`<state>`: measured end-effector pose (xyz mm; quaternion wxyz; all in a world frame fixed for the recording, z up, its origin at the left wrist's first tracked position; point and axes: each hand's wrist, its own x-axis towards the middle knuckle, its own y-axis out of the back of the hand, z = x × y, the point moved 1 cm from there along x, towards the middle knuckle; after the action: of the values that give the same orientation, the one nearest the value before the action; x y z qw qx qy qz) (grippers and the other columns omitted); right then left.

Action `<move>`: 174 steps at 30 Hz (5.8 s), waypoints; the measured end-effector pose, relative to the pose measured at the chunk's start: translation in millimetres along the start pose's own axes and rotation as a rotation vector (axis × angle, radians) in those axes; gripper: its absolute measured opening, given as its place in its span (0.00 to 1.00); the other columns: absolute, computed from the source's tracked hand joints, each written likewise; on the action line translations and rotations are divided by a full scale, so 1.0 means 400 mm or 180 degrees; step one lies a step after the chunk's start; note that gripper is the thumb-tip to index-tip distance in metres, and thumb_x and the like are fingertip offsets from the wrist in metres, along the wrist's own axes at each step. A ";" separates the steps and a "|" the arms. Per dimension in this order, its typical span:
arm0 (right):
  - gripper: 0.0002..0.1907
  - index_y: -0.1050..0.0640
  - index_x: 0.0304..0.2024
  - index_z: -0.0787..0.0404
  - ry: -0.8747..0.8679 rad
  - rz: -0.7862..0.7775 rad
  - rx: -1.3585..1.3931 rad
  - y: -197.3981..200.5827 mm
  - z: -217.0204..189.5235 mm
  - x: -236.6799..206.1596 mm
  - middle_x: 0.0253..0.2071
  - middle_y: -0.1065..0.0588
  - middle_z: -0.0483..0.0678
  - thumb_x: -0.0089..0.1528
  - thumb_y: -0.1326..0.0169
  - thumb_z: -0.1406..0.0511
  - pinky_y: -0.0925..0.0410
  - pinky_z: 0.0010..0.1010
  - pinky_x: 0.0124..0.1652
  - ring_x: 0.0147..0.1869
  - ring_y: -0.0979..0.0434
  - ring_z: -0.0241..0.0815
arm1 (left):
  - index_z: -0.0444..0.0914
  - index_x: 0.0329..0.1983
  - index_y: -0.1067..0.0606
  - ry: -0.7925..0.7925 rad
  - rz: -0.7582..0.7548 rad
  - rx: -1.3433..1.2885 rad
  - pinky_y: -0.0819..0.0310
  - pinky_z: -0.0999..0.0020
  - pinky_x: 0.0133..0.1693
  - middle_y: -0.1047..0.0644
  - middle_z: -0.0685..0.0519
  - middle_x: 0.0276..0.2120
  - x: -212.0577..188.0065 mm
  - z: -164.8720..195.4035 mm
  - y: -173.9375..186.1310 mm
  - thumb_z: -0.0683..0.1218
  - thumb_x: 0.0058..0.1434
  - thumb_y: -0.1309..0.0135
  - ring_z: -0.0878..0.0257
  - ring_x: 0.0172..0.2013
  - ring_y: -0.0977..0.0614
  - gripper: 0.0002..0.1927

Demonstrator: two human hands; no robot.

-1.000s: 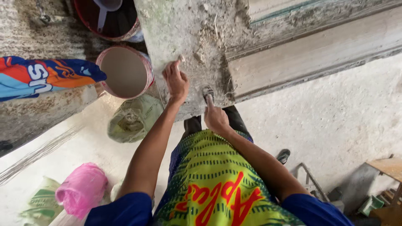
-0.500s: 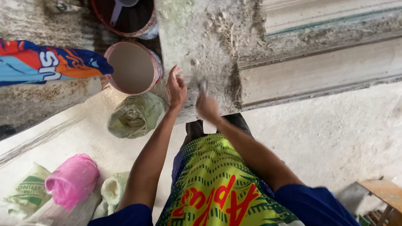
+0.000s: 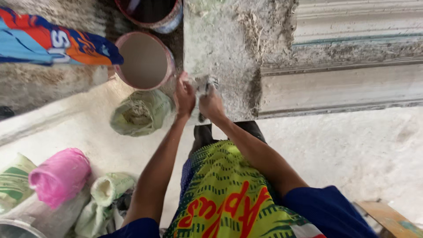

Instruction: The person kneels on the workshop floor and scrapes excess plaster residue from the grooves of decorative molding strips using a small handheld scraper, steadying each piece with the other hand. They work along the lengths of several moldings, repositioning pieces and moving between them as they clean the profiles.

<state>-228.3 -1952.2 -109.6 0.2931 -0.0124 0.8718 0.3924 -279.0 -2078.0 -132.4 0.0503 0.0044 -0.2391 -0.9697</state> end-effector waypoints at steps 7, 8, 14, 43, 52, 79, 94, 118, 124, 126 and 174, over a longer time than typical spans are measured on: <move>0.36 0.60 0.77 0.50 -0.0906 -0.0109 0.0452 0.119 0.090 -0.064 0.36 0.24 0.58 0.70 0.63 0.61 0.30 0.39 0.18 0.23 0.25 0.45 | 0.36 0.67 0.34 0.0705 -0.0012 -0.0372 0.22 0.68 0.41 0.23 0.43 0.57 -0.034 0.000 0.049 0.37 0.70 0.56 0.60 0.41 0.19 0.21; 0.36 0.58 0.77 0.54 -0.0593 0.0019 0.0245 0.142 0.107 -0.063 0.34 0.24 0.57 0.71 0.60 0.61 0.32 0.36 0.21 0.23 0.27 0.43 | 0.36 0.66 0.33 0.0816 -0.0058 -0.0257 0.23 0.68 0.41 0.22 0.44 0.57 -0.046 0.002 0.049 0.36 0.70 0.56 0.61 0.39 0.19 0.21; 0.19 0.31 0.64 0.68 -0.1117 -0.0053 0.0941 0.419 0.100 0.354 0.30 0.29 0.43 0.72 0.57 0.67 0.37 0.23 0.19 0.23 0.34 0.29 | 0.34 0.67 0.34 0.0524 0.0007 -0.0292 0.23 0.69 0.42 0.25 0.43 0.59 -0.093 0.021 0.027 0.34 0.66 0.52 0.62 0.43 0.20 0.24; 0.32 0.44 0.75 0.62 -0.0344 -0.0055 0.0716 0.582 0.099 0.479 0.31 0.23 0.51 0.68 0.57 0.68 0.33 0.26 0.17 0.23 0.27 0.35 | 0.34 0.65 0.32 0.0562 0.0092 -0.0372 0.24 0.69 0.40 0.25 0.44 0.54 -0.042 0.000 0.039 0.33 0.66 0.52 0.64 0.43 0.22 0.23; 0.42 0.59 0.79 0.61 -0.0514 -0.0177 0.0233 0.474 0.169 0.181 0.52 0.24 0.65 0.65 0.60 0.64 0.25 0.57 0.35 0.36 0.19 0.66 | 0.33 0.63 0.29 0.0663 0.0089 -0.0241 0.25 0.70 0.37 0.25 0.45 0.53 -0.021 0.001 -0.036 0.34 0.66 0.52 0.63 0.40 0.23 0.21; 0.39 0.50 0.76 0.56 0.0631 0.0288 -0.0151 0.626 0.170 0.390 0.60 0.29 0.65 0.62 0.65 0.77 0.40 0.22 0.09 0.15 0.35 0.29 | 0.34 0.63 0.30 0.0450 -0.0460 -0.0038 0.21 0.69 0.37 0.26 0.45 0.55 0.014 0.182 -0.140 0.35 0.67 0.51 0.63 0.44 0.19 0.21; 0.37 0.52 0.75 0.59 0.0588 0.0511 -0.0062 0.604 0.109 0.480 0.72 0.38 0.63 0.62 0.64 0.74 0.42 0.20 0.11 0.17 0.39 0.30 | 0.37 0.62 0.29 0.0588 -0.0217 -0.0023 0.21 0.68 0.39 0.26 0.46 0.54 -0.009 0.146 -0.093 0.36 0.68 0.52 0.61 0.45 0.19 0.19; 0.14 0.28 0.55 0.65 -0.0019 -0.1969 0.1333 0.352 -0.233 0.214 0.41 0.20 0.61 0.68 0.48 0.65 0.24 0.26 0.25 0.28 0.20 0.38 | 0.32 0.61 0.28 0.1169 0.0715 0.0138 0.25 0.61 0.42 0.22 0.42 0.47 -0.059 -0.037 0.099 0.36 0.64 0.50 0.56 0.38 0.19 0.20; 0.17 0.22 0.50 0.63 0.0557 -0.2072 -0.1470 0.264 -0.393 0.250 0.35 0.25 0.51 0.73 0.60 0.60 0.43 0.31 0.15 0.19 0.41 0.33 | 0.32 0.61 0.29 0.1169 0.0998 -0.0311 0.24 0.62 0.50 0.23 0.42 0.55 -0.041 -0.012 0.131 0.36 0.65 0.53 0.54 0.51 0.19 0.20; 0.17 0.21 0.46 0.65 0.1039 -0.1937 -0.2432 0.311 -0.384 0.253 0.29 0.26 0.51 0.72 0.57 0.61 0.41 0.30 0.14 0.18 0.40 0.33 | 0.33 0.61 0.28 0.1015 0.1097 -0.0226 0.24 0.62 0.50 0.23 0.42 0.56 -0.040 0.007 0.143 0.35 0.64 0.54 0.54 0.54 0.21 0.20; 0.22 0.35 0.57 0.61 0.0421 -0.1227 -0.0450 0.156 -0.036 -0.189 0.41 0.23 0.55 0.63 0.46 0.60 0.27 0.38 0.29 0.35 0.21 0.45 | 0.33 0.37 0.28 0.1788 0.0186 0.0023 0.30 0.61 0.44 0.24 0.45 0.38 -0.184 -0.161 0.263 0.50 0.73 0.49 0.60 0.38 0.25 0.14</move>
<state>-188.7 -1934.7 -20.3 0.3032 -0.2252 0.8409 0.3875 -193.7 -2193.2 -141.8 0.1425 0.2662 -0.2193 -0.9277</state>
